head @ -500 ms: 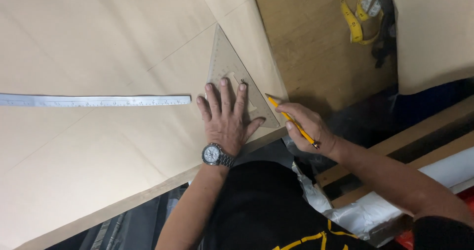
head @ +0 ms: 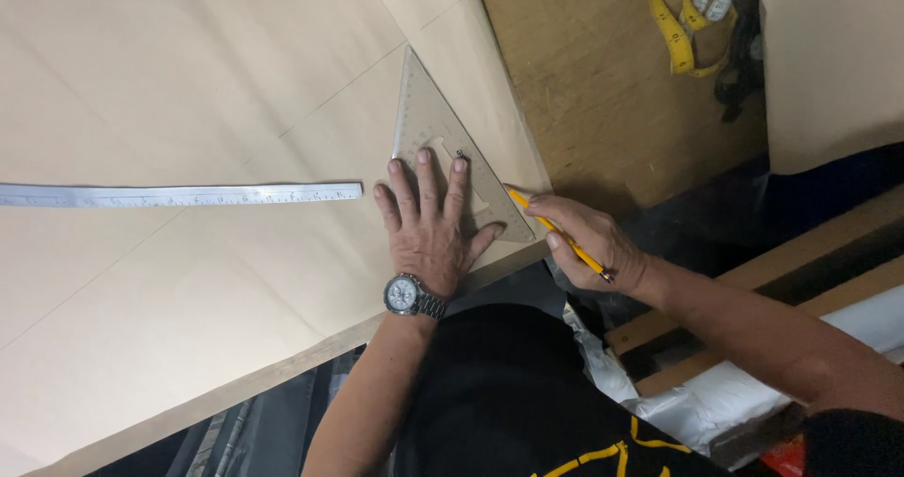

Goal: The person measures and marks a large piece of beige fabric on a table using a yellow ruler, a set square, a metal ruler, and a flexible measuring tape. They draw straight lines and make marks with a pencil to outline a pattern.

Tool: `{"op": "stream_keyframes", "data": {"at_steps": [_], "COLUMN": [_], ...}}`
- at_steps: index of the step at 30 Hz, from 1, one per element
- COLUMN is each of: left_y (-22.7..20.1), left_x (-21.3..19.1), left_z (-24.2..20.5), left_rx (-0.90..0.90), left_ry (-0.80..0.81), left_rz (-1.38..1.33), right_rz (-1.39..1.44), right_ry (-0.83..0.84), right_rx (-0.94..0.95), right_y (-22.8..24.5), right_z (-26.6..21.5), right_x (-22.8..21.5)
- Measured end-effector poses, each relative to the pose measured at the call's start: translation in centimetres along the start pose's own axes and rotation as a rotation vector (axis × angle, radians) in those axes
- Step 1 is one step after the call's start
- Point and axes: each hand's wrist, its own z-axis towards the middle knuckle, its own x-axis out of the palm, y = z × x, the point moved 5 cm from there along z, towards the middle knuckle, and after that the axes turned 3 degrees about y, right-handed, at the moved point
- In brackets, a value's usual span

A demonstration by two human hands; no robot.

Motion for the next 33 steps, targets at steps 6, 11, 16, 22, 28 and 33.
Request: {"op": "stream_keyframes", "data": {"at_steps": [6,11,16,22,28,33], "left_y": [0.0,0.0,0.0,0.1,0.0,-0.1], "left_x": [0.1,-0.1,0.5,0.1,0.3,0.4], "left_z": [0.0,0.1,0.2,0.3,0.3,0.2], "left_rx": [-0.011,-0.018,-0.03,-0.033,-0.043,-0.026], "left_ry": [0.003,0.023,0.1,0.164,0.118,0.083], "left_rz": [-0.002,0.012,0.013,0.008,0.014,-0.003], "right_rz": [-0.065,-0.09,-0.106,-0.103,-0.129,-0.262], "right_ry": [0.004,0.0,0.039,0.035,0.003,0.024], "right_rx": [-0.051,-0.063,-0.054,-0.04,-0.087,-0.146], "right_y": [0.0,0.4,0.9,0.2,1.4,0.3], "right_z": [0.1,0.3,0.7,0.2,1.7,2.5], "right_x": [0.0,0.0,-0.2,0.4,-0.3,0.0]}}
